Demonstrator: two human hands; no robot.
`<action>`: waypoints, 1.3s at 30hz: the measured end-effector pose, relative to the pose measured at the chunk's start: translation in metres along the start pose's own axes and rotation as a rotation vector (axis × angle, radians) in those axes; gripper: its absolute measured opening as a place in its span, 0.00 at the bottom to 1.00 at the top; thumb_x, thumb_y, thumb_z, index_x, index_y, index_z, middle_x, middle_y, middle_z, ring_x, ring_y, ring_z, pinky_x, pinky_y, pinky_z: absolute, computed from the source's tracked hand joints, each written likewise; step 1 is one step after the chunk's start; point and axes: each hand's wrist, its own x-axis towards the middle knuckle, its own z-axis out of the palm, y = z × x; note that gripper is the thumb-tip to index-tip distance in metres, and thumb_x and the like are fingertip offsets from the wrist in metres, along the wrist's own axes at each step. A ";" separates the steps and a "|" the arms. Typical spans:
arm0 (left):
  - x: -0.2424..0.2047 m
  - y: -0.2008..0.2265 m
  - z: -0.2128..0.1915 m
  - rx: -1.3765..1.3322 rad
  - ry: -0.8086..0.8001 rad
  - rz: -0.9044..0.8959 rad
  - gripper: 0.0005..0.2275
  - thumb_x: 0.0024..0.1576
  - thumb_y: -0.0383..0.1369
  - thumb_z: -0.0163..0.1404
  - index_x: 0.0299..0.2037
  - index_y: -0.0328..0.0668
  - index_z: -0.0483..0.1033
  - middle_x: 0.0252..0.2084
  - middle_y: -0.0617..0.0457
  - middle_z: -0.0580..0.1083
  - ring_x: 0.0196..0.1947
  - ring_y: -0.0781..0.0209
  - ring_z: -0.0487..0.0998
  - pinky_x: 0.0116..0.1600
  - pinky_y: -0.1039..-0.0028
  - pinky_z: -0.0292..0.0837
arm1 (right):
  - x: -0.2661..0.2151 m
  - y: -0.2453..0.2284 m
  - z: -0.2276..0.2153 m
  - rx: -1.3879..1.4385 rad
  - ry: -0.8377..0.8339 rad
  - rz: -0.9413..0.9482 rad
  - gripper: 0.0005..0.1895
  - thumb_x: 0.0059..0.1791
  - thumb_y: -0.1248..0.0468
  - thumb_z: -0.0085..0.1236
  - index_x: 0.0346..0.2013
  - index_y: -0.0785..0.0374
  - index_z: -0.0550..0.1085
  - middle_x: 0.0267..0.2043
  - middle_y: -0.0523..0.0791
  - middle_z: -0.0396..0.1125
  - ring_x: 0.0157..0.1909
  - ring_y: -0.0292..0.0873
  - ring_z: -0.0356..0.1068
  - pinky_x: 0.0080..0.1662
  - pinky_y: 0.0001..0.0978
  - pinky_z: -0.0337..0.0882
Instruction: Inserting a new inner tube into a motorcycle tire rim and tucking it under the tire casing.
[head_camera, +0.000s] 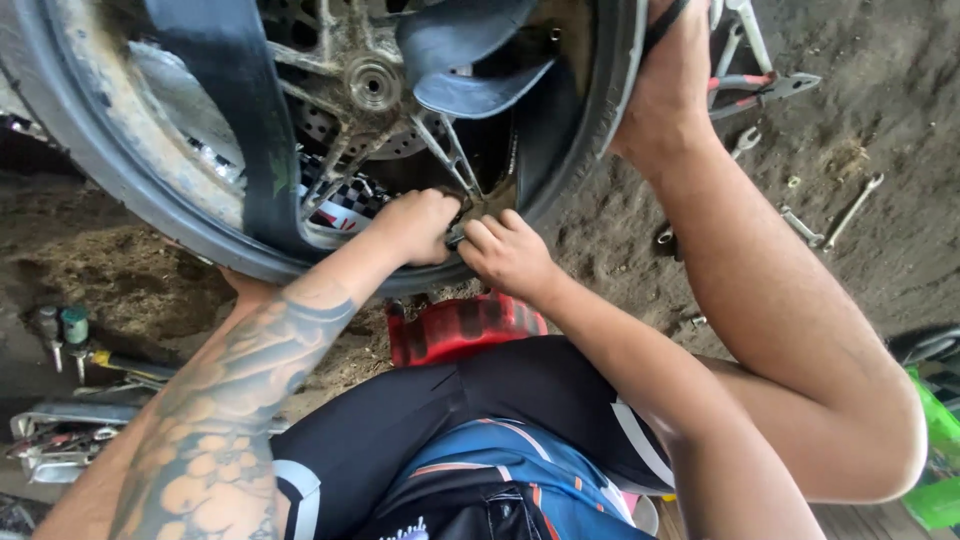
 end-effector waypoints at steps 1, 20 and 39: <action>0.003 0.000 0.001 0.046 -0.027 -0.022 0.19 0.41 0.38 0.59 0.43 0.40 0.79 0.40 0.42 0.79 0.41 0.34 0.83 0.44 0.49 0.82 | 0.001 -0.003 -0.001 0.027 -0.011 0.017 0.10 0.53 0.65 0.45 0.26 0.56 0.66 0.30 0.43 0.52 0.29 0.48 0.58 0.37 0.41 0.57; -0.013 -0.017 0.020 0.079 0.094 -0.010 0.21 0.44 0.50 0.59 0.44 0.50 0.81 0.42 0.53 0.78 0.39 0.36 0.83 0.45 0.51 0.83 | -0.001 0.009 0.015 -0.053 0.029 -0.055 0.13 0.54 0.64 0.43 0.23 0.54 0.65 0.28 0.42 0.51 0.28 0.46 0.57 0.36 0.37 0.57; -0.024 0.016 -0.037 -0.034 -0.071 -0.216 0.29 0.43 0.50 0.61 0.51 0.40 0.78 0.46 0.37 0.80 0.48 0.29 0.81 0.52 0.46 0.79 | -0.032 0.074 -0.042 -0.188 -0.274 0.261 0.15 0.39 0.50 0.66 0.32 0.53 0.75 0.34 0.41 0.63 0.39 0.46 0.68 0.43 0.44 0.66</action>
